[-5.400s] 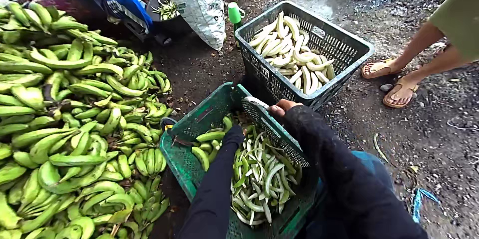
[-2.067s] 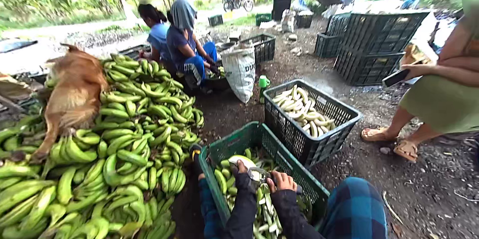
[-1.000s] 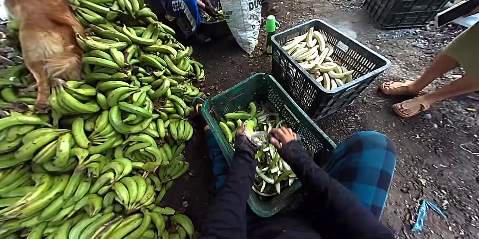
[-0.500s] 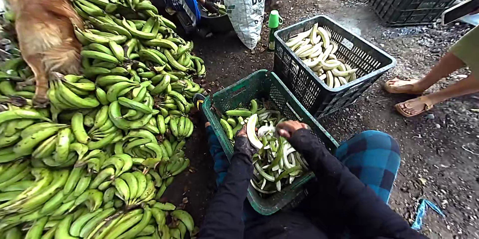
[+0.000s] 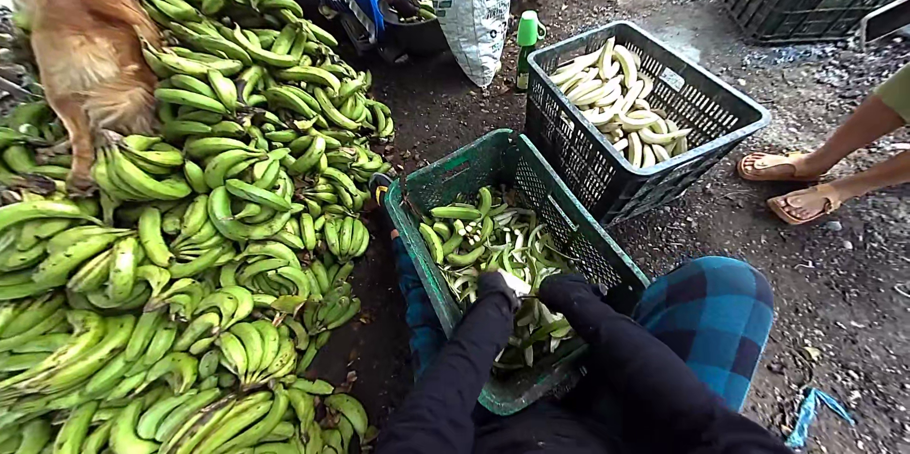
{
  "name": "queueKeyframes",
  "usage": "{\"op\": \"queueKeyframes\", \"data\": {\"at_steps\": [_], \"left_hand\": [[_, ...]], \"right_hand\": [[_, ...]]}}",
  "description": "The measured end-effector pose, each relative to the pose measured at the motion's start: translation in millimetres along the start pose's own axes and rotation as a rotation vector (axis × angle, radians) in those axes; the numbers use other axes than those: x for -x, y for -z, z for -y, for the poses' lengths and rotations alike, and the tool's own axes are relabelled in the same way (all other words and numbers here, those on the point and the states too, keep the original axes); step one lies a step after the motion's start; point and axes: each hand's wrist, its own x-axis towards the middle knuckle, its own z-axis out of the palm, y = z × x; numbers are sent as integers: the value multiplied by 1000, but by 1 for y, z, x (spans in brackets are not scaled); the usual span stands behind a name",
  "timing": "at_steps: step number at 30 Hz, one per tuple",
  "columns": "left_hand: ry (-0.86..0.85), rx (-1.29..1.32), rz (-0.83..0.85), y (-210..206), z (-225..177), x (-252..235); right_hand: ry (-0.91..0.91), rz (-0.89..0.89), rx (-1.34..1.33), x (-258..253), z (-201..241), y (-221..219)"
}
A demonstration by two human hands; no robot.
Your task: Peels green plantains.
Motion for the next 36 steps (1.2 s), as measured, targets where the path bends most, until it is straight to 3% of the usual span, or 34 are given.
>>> {"op": "queueKeyframes", "data": {"at_steps": [2, 4, 6, 9, 11, 13, 14, 16, 18, 20, 24, 28, 31, 32, 34, 36], "left_hand": [[-301, 444, 364, -2, -46, 16], [-570, 513, 633, 3, -91, 22], [-750, 399, 524, 20, -147, 36], [-971, -278, 47, 60, -184, -11], [-887, -834, -145, 73, -173, -63], [-782, -1176, -164, 73, -144, -112], [-697, -1263, -99, 68, -135, -131], [-566, -1355, 12, 56, -122, -181], [-428, -1422, 78, 47, -112, -226], [-418, -1521, 39, 46, -98, -258], [-258, -1367, -111, 41, -99, -288], [-200, -1188, -133, 47, -102, -285], [-339, -1426, -7, 66, -121, -210], [-391, -1394, -13, 72, -125, -191], [-497, -1119, -28, 84, -125, -156], [-576, -597, -28, 87, -112, -121]], "right_hand": [[24, -85, -75, 8, -12, 17], [41, -151, -135, 21, -28, 43], [90, -222, -241, 22, -53, 66], [175, -316, -508, -33, -94, 82], [210, -429, -633, -89, -104, 77], [333, -674, -701, -106, -95, 65], [288, -499, -765, -78, -86, 85], [198, -215, -697, -22, -65, 125], [238, -254, -740, -28, -49, 120], [290, -298, -749, -32, -46, 115], [252, -133, -607, 5, -63, 143], [298, -311, -763, -52, -53, 116], [374, -433, -688, -57, -55, 108], [423, -580, -617, -58, -61, 102], [382, -428, -520, -14, -75, 130], [348, -536, -535, -2, -79, 132]]}}
